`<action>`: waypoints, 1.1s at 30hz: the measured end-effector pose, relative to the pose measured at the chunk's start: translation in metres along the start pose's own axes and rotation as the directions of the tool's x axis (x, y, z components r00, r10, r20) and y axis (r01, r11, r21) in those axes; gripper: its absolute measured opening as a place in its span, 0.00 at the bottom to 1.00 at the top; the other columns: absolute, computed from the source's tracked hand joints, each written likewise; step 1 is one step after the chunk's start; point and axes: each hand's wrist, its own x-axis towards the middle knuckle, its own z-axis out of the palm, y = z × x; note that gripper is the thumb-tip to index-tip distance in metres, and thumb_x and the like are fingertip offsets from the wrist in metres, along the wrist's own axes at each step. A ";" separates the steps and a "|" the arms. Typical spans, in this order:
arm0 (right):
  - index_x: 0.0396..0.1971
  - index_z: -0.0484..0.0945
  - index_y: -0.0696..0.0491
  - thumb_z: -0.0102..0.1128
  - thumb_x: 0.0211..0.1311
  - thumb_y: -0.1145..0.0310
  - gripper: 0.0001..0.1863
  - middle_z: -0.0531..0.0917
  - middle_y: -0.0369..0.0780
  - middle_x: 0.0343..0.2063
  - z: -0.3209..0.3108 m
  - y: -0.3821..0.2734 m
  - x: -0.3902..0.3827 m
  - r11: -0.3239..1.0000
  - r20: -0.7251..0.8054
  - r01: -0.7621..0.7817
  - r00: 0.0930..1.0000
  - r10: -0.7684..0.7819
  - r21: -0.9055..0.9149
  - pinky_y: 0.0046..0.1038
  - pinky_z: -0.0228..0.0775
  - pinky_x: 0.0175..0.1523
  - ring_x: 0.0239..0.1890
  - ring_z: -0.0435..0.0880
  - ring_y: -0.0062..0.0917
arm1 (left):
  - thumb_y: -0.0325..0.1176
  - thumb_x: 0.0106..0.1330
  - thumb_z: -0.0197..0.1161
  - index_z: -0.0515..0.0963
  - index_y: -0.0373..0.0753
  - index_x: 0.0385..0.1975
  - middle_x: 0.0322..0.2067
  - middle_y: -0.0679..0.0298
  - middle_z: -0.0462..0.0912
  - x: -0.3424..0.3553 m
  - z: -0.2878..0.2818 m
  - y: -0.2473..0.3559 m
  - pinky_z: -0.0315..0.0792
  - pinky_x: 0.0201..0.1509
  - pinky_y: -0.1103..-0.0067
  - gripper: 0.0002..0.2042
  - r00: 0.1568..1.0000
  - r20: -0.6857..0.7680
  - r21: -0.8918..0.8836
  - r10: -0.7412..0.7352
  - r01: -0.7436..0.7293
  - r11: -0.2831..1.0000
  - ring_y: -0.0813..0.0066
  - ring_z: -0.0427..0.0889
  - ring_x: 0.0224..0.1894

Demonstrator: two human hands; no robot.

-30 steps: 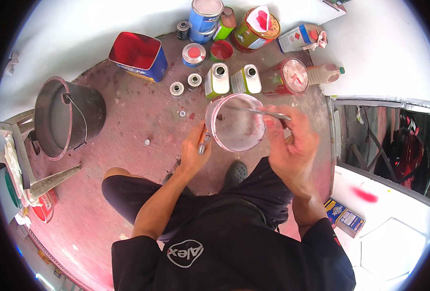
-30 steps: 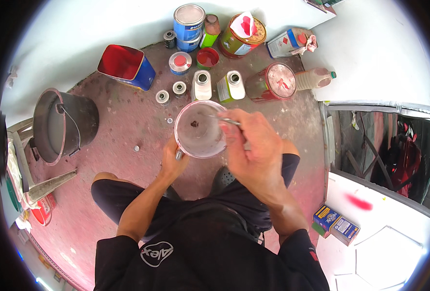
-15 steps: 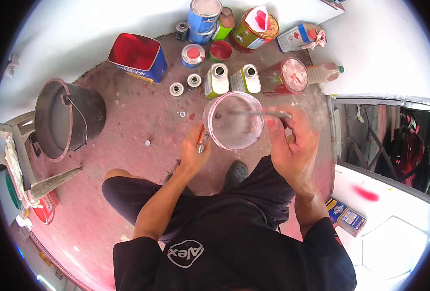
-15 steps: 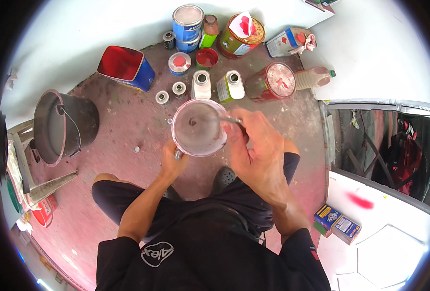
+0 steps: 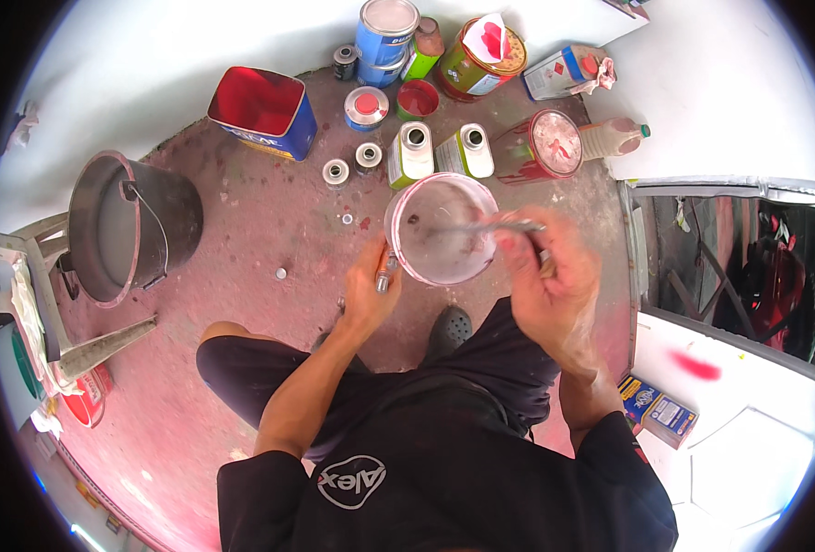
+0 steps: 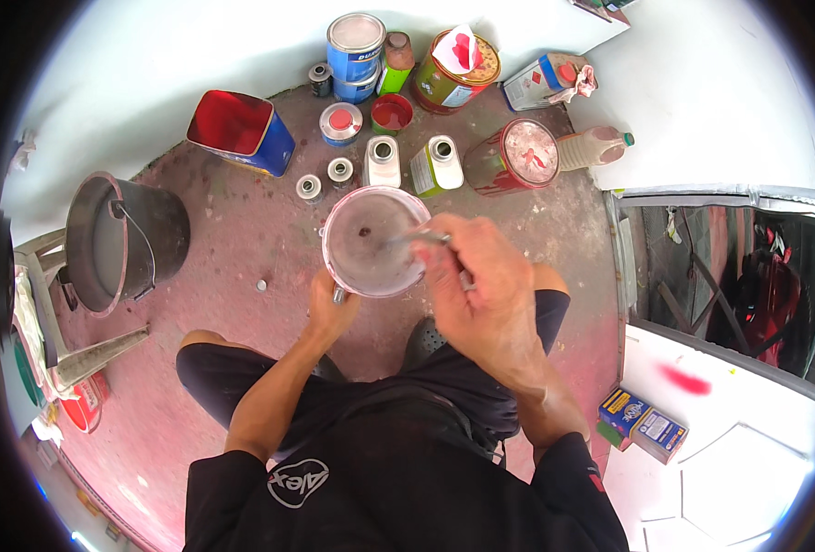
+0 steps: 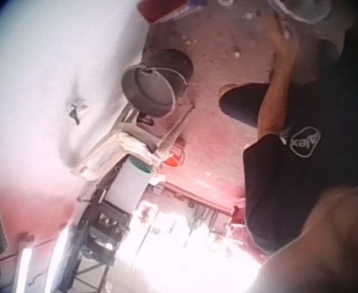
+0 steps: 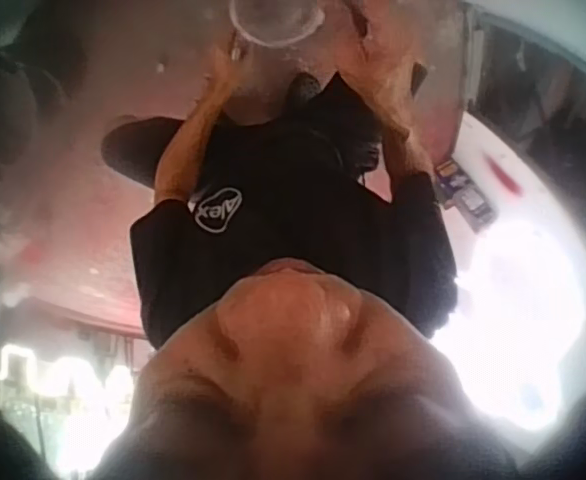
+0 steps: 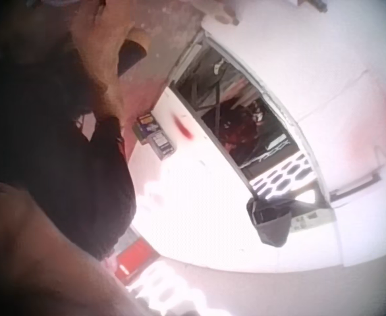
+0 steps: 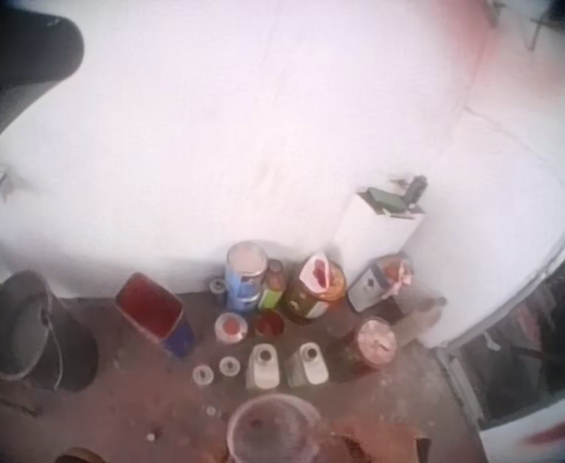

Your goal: The person moves through a cluttered workshop and kneels on the floor. They pour liquid from a green can and a white can into a small bucket, then use a metal tool to stir the mixture.

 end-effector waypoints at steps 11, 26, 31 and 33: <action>0.46 0.86 0.55 0.68 0.66 0.78 0.10 0.83 0.39 0.31 0.008 0.002 0.004 0.994 -0.039 0.097 0.995 -0.096 0.041 0.28 0.71 0.33 0.28 0.80 0.25 | 0.16 0.59 0.66 0.77 0.35 0.62 0.47 0.46 0.85 -0.001 -0.002 0.003 0.79 0.51 0.65 0.27 0.997 0.026 -0.028 -0.075 0.076 0.997 0.46 0.87 0.49; 0.46 0.86 0.54 0.69 0.64 0.79 0.11 0.83 0.39 0.30 0.007 -0.001 0.002 1.000 -0.033 0.019 0.999 -0.020 -0.025 0.29 0.71 0.33 0.29 0.80 0.28 | 0.16 0.57 0.66 0.76 0.34 0.61 0.46 0.45 0.85 -0.003 -0.001 -0.006 0.80 0.50 0.65 0.27 0.999 0.021 -0.010 -0.038 0.038 0.999 0.45 0.87 0.49; 0.45 0.86 0.55 0.68 0.64 0.80 0.10 0.84 0.37 0.31 0.007 0.002 0.001 0.992 0.054 0.120 0.992 -0.118 -0.036 0.30 0.73 0.35 0.30 0.81 0.30 | 0.16 0.58 0.66 0.77 0.33 0.60 0.46 0.45 0.85 0.000 -0.003 -0.003 0.81 0.49 0.66 0.27 0.998 0.032 -0.004 -0.050 0.050 0.999 0.46 0.88 0.48; 0.45 0.86 0.55 0.68 0.64 0.80 0.10 0.86 0.38 0.32 0.006 0.000 0.003 0.996 0.013 0.072 0.997 -0.071 -0.061 0.30 0.74 0.36 0.31 0.82 0.30 | 0.16 0.58 0.66 0.77 0.34 0.60 0.45 0.45 0.85 0.001 -0.004 -0.007 0.80 0.50 0.66 0.27 1.000 0.007 -0.005 -0.023 0.023 1.000 0.46 0.88 0.47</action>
